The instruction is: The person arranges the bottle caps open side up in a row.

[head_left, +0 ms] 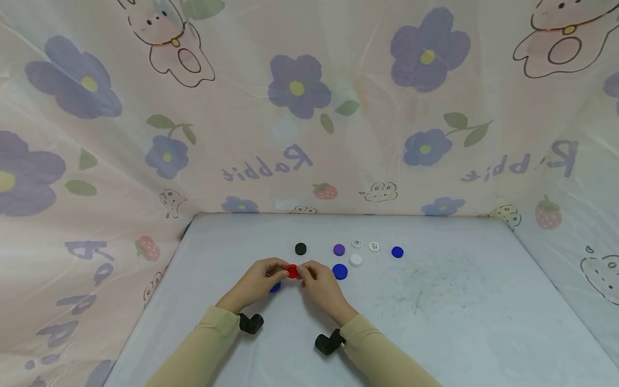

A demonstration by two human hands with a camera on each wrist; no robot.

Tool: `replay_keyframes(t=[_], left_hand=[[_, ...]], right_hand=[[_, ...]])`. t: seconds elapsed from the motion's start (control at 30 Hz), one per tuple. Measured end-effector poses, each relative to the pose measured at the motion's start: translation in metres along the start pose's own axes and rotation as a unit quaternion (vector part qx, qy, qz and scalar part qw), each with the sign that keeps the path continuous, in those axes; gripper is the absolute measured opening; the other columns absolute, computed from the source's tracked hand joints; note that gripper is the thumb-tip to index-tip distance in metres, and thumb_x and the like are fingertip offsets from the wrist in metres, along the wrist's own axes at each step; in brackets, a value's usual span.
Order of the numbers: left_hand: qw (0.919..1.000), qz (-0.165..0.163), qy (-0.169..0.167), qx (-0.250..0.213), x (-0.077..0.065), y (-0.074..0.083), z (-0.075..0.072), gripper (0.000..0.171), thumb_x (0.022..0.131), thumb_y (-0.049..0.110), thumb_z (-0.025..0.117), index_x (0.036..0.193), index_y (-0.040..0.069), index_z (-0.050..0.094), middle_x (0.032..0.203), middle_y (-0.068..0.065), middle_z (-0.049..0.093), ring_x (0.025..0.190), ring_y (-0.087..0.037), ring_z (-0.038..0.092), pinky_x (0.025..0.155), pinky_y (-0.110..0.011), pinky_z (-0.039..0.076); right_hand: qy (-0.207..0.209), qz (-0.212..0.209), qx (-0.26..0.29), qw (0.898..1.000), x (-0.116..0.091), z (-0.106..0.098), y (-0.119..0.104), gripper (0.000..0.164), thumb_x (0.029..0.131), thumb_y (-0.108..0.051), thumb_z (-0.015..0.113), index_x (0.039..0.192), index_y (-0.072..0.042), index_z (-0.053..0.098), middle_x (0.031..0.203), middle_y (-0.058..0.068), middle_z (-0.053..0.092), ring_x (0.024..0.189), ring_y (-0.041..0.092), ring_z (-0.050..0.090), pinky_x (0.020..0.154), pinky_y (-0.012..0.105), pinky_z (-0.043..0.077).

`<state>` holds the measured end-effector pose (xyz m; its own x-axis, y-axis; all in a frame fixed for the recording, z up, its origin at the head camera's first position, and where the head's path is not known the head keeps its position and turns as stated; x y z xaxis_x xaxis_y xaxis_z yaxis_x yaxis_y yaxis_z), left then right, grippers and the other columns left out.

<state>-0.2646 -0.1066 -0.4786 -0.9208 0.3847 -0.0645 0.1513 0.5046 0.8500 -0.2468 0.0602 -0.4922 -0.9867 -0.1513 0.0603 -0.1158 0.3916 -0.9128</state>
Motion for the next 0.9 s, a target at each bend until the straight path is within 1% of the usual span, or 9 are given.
replay_keyframes(t=[0.13, 0.23, 0.33, 0.5, 0.67, 0.77, 0.83, 0.9], left_hand=[[0.9999, 0.012, -0.002, 0.001, 0.0002, 0.0009, 0.0015, 0.024, 0.093, 0.021, 0.067, 0.116, 0.015, 0.065, 0.096, 0.002, 0.067, 0.083, -0.016, 0.06, 0.072, -0.031, 0.05], [0.9998, 0.021, -0.005, -0.001, 0.0001, 0.0018, 0.003, 0.03, 0.092, 0.015, 0.068, 0.121, 0.015, 0.062, 0.096, 0.001, 0.066, 0.081, -0.017, 0.06, 0.069, -0.029, 0.051], [0.9996, 0.028, -0.009, -0.005, -0.0004, 0.0021, 0.0043, 0.032, 0.091, 0.012, 0.068, 0.122, 0.016, 0.06, 0.096, -0.003, 0.066, 0.078, -0.018, 0.059, 0.065, -0.029, 0.051], [0.9993, 0.037, -0.006, 0.001, -0.0003, 0.0009, 0.0042, 0.03, 0.091, 0.016, 0.068, 0.12, 0.018, 0.061, 0.095, -0.003, 0.066, 0.076, -0.016, 0.059, 0.063, -0.028, 0.05], [0.999, 0.044, -0.005, 0.004, 0.0001, 0.0, 0.0033, 0.029, 0.092, 0.017, 0.067, 0.121, 0.017, 0.063, 0.095, -0.002, 0.067, 0.081, -0.019, 0.062, 0.067, -0.028, 0.05], [0.999, 0.043, -0.003, 0.007, -0.0004, -0.0007, 0.0016, 0.029, 0.093, 0.019, 0.067, 0.121, 0.017, 0.063, 0.095, 0.0, 0.067, 0.084, -0.021, 0.063, 0.07, -0.028, 0.05], [0.9992, 0.039, -0.001, 0.009, -0.001, -0.0009, -0.0001, 0.03, 0.093, 0.022, 0.067, 0.121, 0.017, 0.063, 0.095, 0.001, 0.067, 0.085, -0.023, 0.063, 0.071, -0.029, 0.05], [0.9994, 0.033, 0.004, 0.014, -0.0019, -0.0003, -0.0018, 0.03, 0.093, 0.025, 0.067, 0.121, 0.017, 0.064, 0.095, 0.002, 0.067, 0.084, -0.022, 0.062, 0.071, -0.03, 0.05]], right_hand=[[-0.003, 0.01, 0.013, 1.0, 0.0012, 0.0011, 0.0031, 0.024, 0.101, -0.033, 0.053, 0.1, -0.014, 0.068, 0.081, 0.003, 0.067, 0.072, 0.014, 0.059, 0.064, 0.029, 0.049], [-0.008, 0.025, 0.033, 0.999, 0.0015, 0.0022, 0.0048, 0.024, 0.1, -0.033, 0.054, 0.098, -0.013, 0.067, 0.078, 0.002, 0.067, 0.071, 0.018, 0.062, 0.062, 0.029, 0.051], [-0.009, 0.033, 0.055, 0.998, 0.0019, 0.0029, 0.0055, 0.023, 0.099, -0.031, 0.056, 0.098, -0.011, 0.066, 0.076, 0.003, 0.068, 0.071, 0.021, 0.064, 0.061, 0.03, 0.052], [-0.005, 0.023, 0.077, 0.997, 0.0029, 0.0028, 0.0057, 0.019, 0.099, -0.028, 0.057, 0.102, -0.01, 0.064, 0.082, 0.006, 0.07, 0.071, 0.021, 0.067, 0.06, 0.028, 0.051], [-0.011, 0.011, 0.076, 0.997, 0.0026, 0.0028, 0.0034, 0.017, 0.099, -0.026, 0.057, 0.108, -0.013, 0.064, 0.086, 0.008, 0.072, 0.072, 0.021, 0.067, 0.061, 0.026, 0.049], [-0.024, -0.002, 0.071, 0.997, 0.0026, 0.0033, 0.0017, 0.017, 0.099, -0.023, 0.058, 0.112, -0.013, 0.064, 0.089, 0.009, 0.071, 0.076, 0.024, 0.067, 0.062, 0.026, 0.05], [-0.037, -0.008, 0.068, 0.997, 0.0025, 0.0044, 0.0011, 0.02, 0.097, -0.022, 0.06, 0.115, -0.013, 0.064, 0.091, 0.01, 0.071, 0.076, 0.027, 0.065, 0.059, 0.025, 0.049], [-0.048, -0.014, 0.057, 0.997, 0.0025, 0.0059, 0.0009, 0.025, 0.096, -0.023, 0.063, 0.119, -0.013, 0.063, 0.091, 0.006, 0.07, 0.074, 0.025, 0.064, 0.057, 0.024, 0.049]])
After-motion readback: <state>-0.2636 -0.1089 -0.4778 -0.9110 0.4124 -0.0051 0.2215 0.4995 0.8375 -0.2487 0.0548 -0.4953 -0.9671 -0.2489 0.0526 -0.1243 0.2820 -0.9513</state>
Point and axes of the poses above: each hand's wrist, its own x-axis towards the middle knuckle, its own z-axis out of the palm, y = z × x, the point moved 6 cm from there along x, towards the middle knuckle
